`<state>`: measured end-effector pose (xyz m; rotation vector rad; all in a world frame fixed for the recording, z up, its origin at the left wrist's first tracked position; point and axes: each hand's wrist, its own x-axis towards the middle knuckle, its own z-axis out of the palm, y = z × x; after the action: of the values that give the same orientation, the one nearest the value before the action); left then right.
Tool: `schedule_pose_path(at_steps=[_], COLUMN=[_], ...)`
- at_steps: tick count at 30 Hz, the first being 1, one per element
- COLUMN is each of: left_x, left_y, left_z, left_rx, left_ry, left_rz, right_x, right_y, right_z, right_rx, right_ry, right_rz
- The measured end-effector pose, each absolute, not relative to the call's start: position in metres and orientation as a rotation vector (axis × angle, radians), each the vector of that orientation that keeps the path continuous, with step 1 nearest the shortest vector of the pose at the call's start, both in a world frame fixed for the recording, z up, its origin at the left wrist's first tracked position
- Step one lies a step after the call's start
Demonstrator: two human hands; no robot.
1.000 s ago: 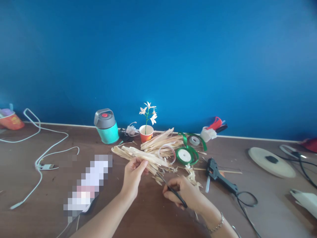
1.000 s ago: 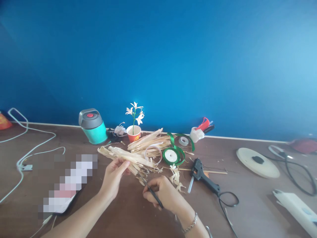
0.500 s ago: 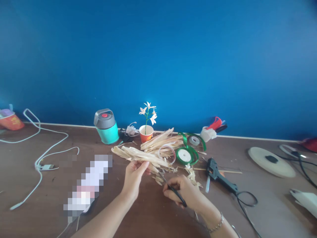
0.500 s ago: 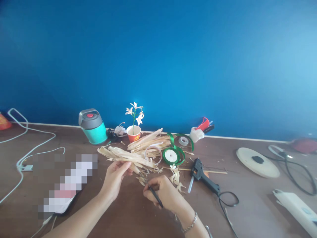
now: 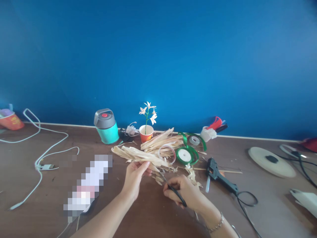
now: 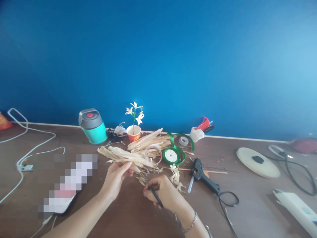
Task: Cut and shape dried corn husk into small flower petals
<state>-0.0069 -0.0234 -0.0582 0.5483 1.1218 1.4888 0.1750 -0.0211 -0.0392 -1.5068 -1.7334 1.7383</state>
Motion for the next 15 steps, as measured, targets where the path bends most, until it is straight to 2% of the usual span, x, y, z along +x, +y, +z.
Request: schedule_pose_path(at_steps=[15], left_x=[-0.0070], left_y=[-0.0261], left_z=[-0.0587], left_rx=[0.597], left_ry=[1.097], left_rz=[1.423], right_x=[0.1746], right_y=[-0.0218], right_z=[-0.0389], right_rx=[-1.527], right_ry=[-1.712], right_rz=[1.742])
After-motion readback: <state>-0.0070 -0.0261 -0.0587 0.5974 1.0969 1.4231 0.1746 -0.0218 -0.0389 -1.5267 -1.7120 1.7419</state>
